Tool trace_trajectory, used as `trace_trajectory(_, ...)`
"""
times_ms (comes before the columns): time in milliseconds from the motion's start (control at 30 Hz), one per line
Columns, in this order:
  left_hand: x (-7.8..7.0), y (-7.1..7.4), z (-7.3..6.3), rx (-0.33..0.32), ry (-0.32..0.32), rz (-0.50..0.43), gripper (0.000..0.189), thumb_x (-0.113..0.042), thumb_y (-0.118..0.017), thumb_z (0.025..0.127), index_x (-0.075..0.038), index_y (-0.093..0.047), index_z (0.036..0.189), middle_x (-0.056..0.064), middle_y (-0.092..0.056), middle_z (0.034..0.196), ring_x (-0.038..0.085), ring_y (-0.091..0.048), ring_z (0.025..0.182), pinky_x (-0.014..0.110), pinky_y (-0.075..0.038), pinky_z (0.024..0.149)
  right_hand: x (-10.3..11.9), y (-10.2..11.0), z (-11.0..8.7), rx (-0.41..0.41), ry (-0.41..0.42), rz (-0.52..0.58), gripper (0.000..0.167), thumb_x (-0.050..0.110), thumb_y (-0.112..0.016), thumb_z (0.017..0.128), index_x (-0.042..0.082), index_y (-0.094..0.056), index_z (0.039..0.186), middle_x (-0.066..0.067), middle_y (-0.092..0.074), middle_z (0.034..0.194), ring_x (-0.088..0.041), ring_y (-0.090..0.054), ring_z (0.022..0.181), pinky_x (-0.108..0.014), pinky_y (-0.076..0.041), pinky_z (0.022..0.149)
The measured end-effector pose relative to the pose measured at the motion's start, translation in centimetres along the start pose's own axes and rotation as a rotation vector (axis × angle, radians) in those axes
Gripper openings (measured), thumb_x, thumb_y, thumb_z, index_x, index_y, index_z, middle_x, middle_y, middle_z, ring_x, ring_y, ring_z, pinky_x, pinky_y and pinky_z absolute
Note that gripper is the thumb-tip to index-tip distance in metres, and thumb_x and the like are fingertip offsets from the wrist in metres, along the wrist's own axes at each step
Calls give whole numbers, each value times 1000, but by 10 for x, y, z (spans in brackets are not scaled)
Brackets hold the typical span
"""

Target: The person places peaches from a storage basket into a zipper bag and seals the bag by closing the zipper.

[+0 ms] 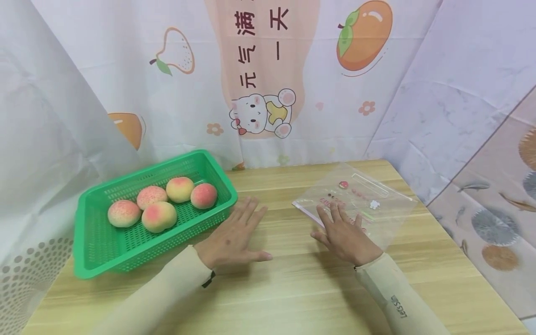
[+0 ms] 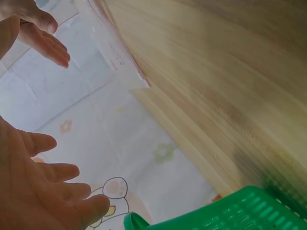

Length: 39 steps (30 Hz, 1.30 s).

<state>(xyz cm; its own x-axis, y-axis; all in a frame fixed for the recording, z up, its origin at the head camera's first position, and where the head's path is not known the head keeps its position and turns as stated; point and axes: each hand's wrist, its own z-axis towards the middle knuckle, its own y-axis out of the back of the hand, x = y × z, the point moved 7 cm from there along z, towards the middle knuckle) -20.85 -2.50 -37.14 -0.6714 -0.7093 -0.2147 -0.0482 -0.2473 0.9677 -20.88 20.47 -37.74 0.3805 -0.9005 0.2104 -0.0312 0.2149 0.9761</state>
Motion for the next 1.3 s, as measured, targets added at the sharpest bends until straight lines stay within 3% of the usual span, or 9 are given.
trace_trajectory(267, -1, -8, 5, 21, 7, -5, 106, -69, -65, 84, -5, -24, 157, 20, -13, 164, 35, -8, 152, 45, -15, 121, -1, -3, 1, -2, 22, -31, 67, 40, -55, 102, -3, -36, 150, -40, -32, 149, -56, -32, 137, -84, -24, 93)
trace_trajectory(633, -4, -18, 10, 55, 24, -24, 103, -68, -63, 86, -8, -23, 159, 17, -12, 165, 34, -8, 152, 48, -17, 120, -7, -10, 4, 0, 11, -22, 63, 34, -56, 103, -4, -37, 149, -39, -30, 150, -56, -30, 138, -82, -26, 96)
trace_trajectory(900, -8, -21, 17, 39, 1, 15, 99, -68, -59, 89, -6, -26, 157, 19, -15, 164, 35, -12, 151, 46, -18, 120, -12, -12, 6, -7, -7, -46, 58, 30, -55, 103, -4, -39, 148, -39, -34, 148, -55, -34, 136, -81, -28, 95)
trace_trajectory(1300, -10, -25, 27, 32, 3, -3, 97, -69, -57, 89, -7, -26, 157, 18, -15, 164, 34, -13, 151, 45, -17, 121, -19, -18, 6, -7, -4, -44, 61, 30, -58, 102, -4, -37, 148, -40, -34, 147, -55, -35, 135, -82, -29, 93)
